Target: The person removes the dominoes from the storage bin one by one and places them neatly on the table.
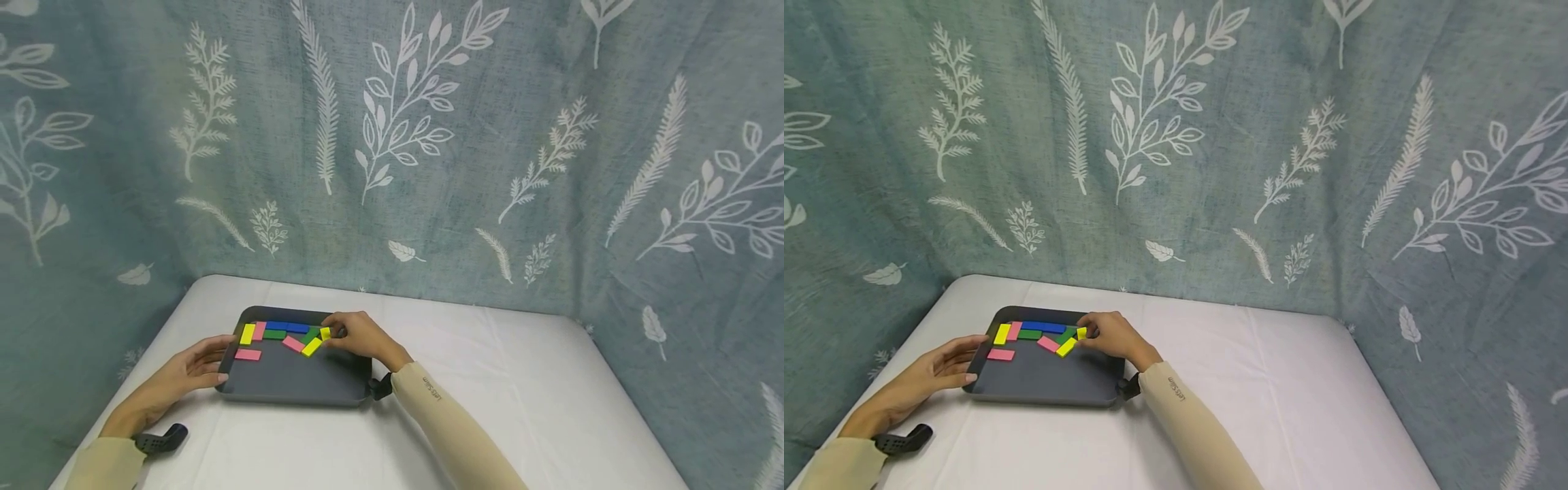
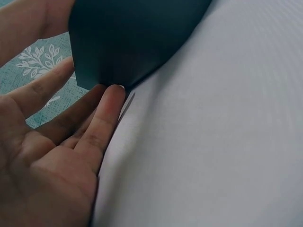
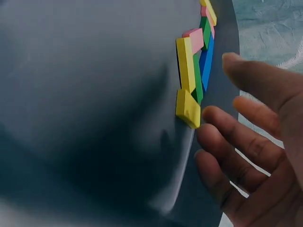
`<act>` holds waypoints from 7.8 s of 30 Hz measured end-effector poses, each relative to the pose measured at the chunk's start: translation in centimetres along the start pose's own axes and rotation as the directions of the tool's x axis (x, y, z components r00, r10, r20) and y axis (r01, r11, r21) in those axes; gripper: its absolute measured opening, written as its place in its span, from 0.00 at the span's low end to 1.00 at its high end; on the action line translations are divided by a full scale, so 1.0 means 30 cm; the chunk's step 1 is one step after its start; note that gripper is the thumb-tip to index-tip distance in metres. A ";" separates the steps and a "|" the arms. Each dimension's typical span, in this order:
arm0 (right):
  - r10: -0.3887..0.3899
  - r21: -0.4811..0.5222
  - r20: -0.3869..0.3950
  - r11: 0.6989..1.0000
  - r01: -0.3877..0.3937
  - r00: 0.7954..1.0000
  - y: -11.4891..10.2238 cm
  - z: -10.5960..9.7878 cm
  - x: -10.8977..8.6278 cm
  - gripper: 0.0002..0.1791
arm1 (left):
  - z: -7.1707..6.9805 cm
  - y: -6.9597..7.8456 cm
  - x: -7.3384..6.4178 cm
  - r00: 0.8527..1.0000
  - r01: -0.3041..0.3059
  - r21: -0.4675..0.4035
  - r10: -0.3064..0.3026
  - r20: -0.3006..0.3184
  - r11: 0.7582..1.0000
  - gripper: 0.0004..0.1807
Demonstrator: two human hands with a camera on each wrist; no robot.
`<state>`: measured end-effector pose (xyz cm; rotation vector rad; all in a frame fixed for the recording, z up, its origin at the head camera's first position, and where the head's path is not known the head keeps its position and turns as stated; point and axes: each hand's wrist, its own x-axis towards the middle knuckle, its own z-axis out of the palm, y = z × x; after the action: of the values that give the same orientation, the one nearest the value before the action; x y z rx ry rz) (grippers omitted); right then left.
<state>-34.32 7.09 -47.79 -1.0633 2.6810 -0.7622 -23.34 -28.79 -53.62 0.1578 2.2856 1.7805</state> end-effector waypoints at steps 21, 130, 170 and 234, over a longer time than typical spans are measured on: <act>0.179 -0.195 -0.005 0.965 -0.177 0.984 -0.078 0.079 0.065 0.34 | 0.002 0.005 0.003 1.000 0.012 -0.010 -0.012 -0.007 1.000 0.48; 0.376 0.341 -0.119 0.885 -0.318 0.919 0.490 -0.151 -0.398 0.22 | -0.003 -0.004 -0.009 0.999 -0.039 -0.037 0.040 0.023 0.999 0.45; 0.093 0.361 -0.110 0.931 -0.047 0.990 0.154 -0.155 -0.158 0.24 | -0.006 -0.005 0.003 1.000 -0.019 -0.040 0.020 0.019 0.999 0.45; -0.031 0.076 0.134 0.997 0.021 0.991 -0.047 0.131 0.165 0.23 | -0.010 -0.014 0.005 1.000 0.009 -0.087 -0.009 0.007 0.996 0.46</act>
<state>-35.85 1.29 -50.23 -1.0930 2.5112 -0.7591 -23.55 -29.13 -53.96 0.1374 2.1966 1.8679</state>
